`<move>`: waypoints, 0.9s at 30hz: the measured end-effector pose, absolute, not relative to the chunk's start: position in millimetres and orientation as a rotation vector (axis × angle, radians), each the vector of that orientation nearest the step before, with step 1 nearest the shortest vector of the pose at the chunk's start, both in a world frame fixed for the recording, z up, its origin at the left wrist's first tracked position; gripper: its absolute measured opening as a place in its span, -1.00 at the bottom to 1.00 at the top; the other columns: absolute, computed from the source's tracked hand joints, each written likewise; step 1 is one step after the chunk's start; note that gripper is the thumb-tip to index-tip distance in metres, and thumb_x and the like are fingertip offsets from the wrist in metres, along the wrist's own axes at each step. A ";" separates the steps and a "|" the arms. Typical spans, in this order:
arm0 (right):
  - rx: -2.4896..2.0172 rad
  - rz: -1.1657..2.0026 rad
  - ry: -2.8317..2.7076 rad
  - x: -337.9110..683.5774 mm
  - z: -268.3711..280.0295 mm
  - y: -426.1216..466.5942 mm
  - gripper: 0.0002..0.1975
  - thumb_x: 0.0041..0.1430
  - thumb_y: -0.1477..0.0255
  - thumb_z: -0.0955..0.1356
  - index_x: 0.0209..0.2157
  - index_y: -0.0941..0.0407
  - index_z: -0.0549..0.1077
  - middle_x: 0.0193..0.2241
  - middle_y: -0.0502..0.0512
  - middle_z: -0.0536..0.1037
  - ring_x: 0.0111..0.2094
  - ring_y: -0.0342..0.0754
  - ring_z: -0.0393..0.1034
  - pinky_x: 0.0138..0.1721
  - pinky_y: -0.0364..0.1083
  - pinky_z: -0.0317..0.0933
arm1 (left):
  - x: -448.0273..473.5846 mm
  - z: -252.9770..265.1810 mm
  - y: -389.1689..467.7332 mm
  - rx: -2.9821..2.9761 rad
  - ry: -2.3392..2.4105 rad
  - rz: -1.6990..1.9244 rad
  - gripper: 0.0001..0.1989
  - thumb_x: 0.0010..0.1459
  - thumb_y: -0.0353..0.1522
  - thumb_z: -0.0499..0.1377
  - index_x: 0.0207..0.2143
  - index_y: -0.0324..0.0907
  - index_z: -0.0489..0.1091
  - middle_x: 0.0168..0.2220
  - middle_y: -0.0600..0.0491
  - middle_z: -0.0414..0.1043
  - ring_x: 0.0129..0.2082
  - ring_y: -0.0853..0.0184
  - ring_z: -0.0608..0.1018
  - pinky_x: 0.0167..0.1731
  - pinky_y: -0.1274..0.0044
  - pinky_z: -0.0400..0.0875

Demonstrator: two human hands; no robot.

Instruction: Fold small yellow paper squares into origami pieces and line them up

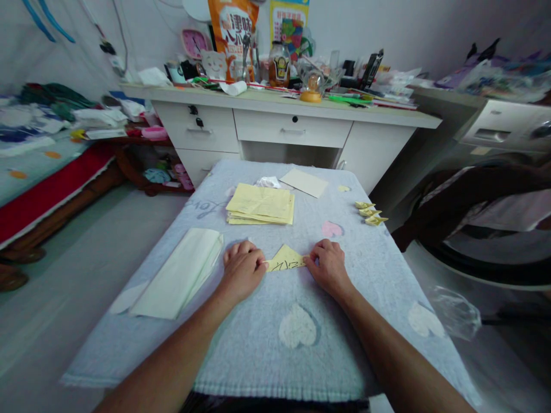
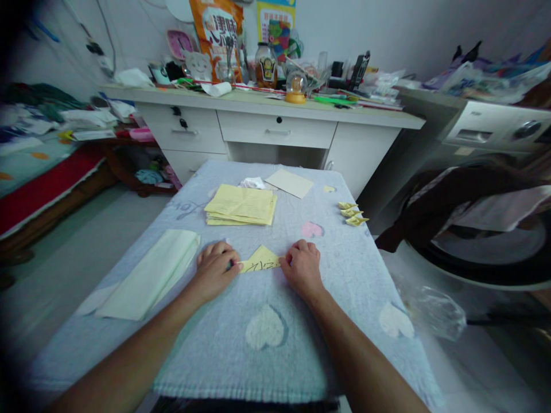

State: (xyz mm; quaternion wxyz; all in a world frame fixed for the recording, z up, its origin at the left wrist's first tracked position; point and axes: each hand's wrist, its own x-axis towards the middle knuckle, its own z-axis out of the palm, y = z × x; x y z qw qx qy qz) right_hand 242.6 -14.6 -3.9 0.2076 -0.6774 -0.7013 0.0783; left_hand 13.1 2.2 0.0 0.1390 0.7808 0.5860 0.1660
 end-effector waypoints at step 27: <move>-1.561 0.194 -1.793 254.2 1.3 -17.0 -0.84 0.09 0.58 0.24 -0.29 0.13 0.38 -0.28 0.14 0.43 -0.18 0.04 0.23 -0.13 0.01 0.09 | 14.0 -5.9 2.7 2.674 1.036 0.413 -0.63 0.21 -0.49 0.11 -0.02 0.11 0.42 -0.21 0.08 0.36 -0.17 0.28 0.32 -0.17 0.45 0.22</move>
